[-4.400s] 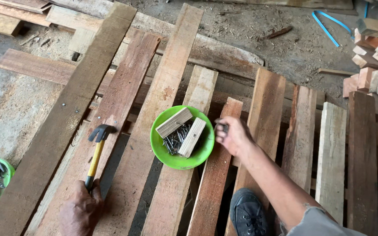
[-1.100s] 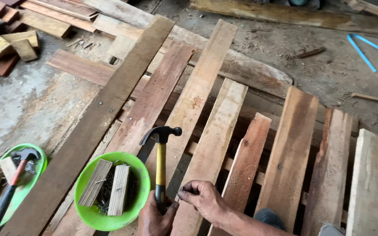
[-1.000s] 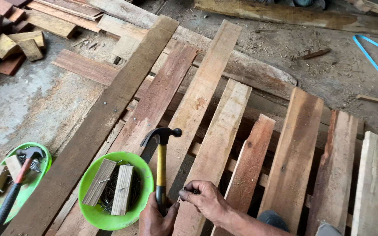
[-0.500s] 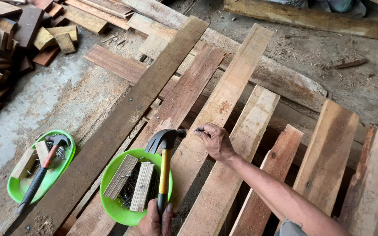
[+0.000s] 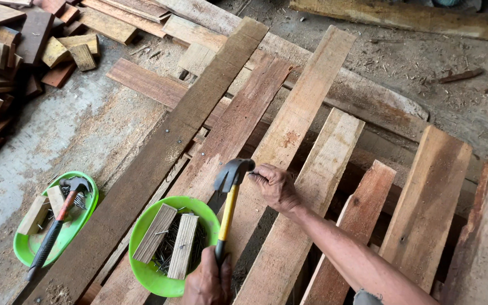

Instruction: The person uses a hammer to drive nails into wooden planks arranged on a work surface. They repeatedly pick up nails from a green bowl and hammer them into the wood, occasionally moving the bowl to a new position.

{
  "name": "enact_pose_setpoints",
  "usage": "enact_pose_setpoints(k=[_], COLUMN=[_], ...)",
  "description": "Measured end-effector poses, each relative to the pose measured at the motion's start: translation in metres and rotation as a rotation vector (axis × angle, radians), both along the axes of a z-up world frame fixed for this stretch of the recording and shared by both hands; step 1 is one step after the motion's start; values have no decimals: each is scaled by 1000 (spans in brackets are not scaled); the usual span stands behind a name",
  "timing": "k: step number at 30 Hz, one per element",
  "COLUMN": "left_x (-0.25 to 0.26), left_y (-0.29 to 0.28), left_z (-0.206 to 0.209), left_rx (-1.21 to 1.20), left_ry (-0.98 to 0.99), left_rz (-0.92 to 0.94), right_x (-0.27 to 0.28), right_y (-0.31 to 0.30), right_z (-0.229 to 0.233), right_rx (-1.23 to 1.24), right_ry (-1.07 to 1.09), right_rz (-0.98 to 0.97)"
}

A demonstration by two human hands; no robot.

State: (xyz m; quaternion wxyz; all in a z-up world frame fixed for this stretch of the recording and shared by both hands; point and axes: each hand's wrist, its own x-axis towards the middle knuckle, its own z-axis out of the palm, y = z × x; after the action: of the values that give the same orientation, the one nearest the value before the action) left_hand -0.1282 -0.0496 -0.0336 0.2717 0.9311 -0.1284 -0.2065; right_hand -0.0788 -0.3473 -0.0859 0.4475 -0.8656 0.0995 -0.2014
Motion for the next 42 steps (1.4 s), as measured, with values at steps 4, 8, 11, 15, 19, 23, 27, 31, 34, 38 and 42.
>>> enact_pose_setpoints(k=[4,8,11,15,19,23,27,31,34,38,42], left_x=[24,27,20,28,27,12,26,27,26,24,48], left_y=[-29,-23,-23,-25,-21,-18,-25,-15,-20,-19,-25], left_z=[44,52,55,42,35,26,19,26,65,54,65], left_rx=[264,253,209,236,308,122,230,217,-71,-263,209], left_ry=[311,301,166,156,180,-24,92,34,-113,-350,208], left_rz=[-121,-186,-61,-92,-63,-3,-123,-116,-58,-76,-123], right_x=[-6,-4,0,-6,-5,-5,-23,-47,-53,-55,-52], right_y=[3,-1,-1,5,-2,-5,-11,-46,-51,-46,-47], right_z=[-5,-20,-15,-17,-21,-15,25,-17,-25,-24,-29], right_rx=[-11,-50,-59,22,-106,-134,190,-451,-539,-572,-504], right_ry=[83,51,-15,-10,100,-4,219,224,186,128,164], right_rz=[13,8,-10,-32,-4,33,-139,-219,-210,-241,-250])
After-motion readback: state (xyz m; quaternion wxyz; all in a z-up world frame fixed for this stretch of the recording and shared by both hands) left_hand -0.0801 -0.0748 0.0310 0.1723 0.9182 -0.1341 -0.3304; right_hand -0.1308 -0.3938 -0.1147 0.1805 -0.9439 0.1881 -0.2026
